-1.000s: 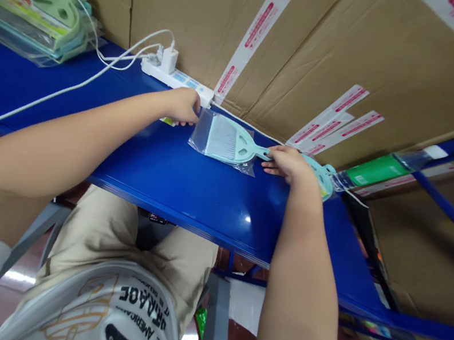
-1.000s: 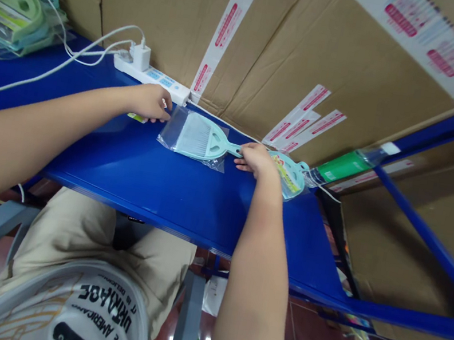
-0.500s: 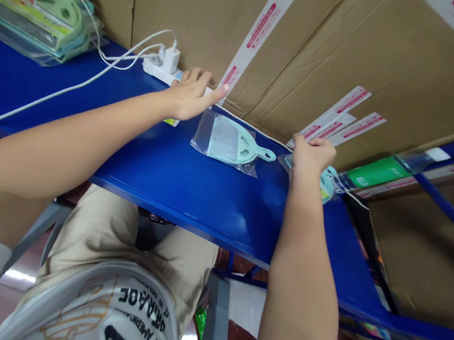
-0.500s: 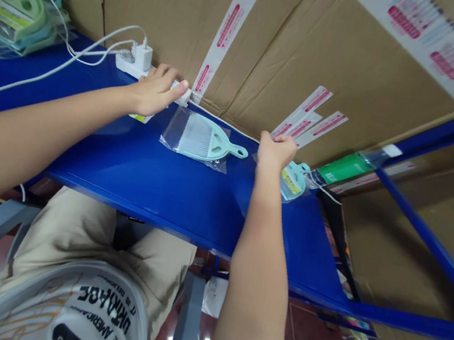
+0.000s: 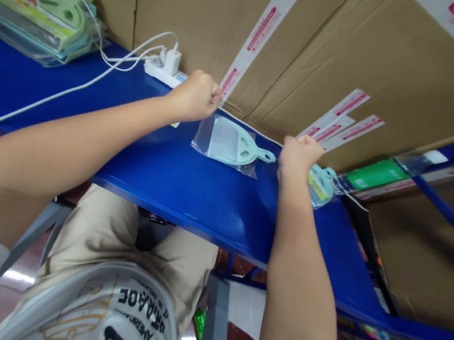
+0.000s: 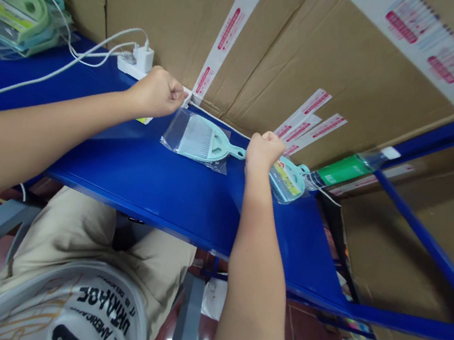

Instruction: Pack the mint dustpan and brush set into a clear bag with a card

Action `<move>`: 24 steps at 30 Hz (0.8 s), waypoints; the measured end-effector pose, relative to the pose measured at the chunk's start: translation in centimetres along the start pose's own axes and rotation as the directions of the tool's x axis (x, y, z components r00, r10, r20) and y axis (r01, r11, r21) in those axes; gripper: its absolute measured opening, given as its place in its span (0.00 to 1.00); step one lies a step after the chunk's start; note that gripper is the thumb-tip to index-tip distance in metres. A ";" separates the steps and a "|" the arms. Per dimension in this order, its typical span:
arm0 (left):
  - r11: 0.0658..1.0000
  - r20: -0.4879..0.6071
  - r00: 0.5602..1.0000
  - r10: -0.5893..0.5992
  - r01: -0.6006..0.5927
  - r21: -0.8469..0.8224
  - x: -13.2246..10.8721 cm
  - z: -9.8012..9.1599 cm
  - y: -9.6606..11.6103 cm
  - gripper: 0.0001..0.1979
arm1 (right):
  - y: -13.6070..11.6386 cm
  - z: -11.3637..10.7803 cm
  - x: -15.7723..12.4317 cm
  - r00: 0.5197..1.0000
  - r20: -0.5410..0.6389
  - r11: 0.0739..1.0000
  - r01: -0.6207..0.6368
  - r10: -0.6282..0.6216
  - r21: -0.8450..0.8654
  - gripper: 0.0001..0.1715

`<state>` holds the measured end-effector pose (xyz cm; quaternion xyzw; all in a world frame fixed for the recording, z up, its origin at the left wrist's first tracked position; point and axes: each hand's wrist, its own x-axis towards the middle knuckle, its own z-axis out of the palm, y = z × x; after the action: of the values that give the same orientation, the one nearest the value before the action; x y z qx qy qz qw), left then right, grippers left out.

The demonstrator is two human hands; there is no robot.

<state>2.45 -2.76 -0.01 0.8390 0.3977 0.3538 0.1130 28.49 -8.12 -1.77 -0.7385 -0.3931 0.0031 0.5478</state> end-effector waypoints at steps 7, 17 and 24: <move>0.998 0.012 0.998 -0.066 0.067 -0.013 0.1 0.6 -1.3 0.13 | 0.4 0.4 -0.4 0.992 0.006 0.989 0.129 -0.129 -0.077 0.27; 0.999 0.042 0.999 -0.033 0.033 -0.016 -0.2 0.9 -0.9 0.11 | -0.6 0.1 -1.4 0.988 0.112 0.991 0.115 -0.107 -0.074 0.31; 0.999 0.009 0.999 -0.048 0.049 -0.008 -0.4 0.8 -0.8 0.08 | -0.4 0.4 -1.5 0.981 0.112 0.982 0.166 -0.156 -0.091 0.25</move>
<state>2.32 -2.48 -1.14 0.8301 0.4160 0.3490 0.1266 27.02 -8.66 -2.26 -0.7295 -0.4795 -0.0222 0.4873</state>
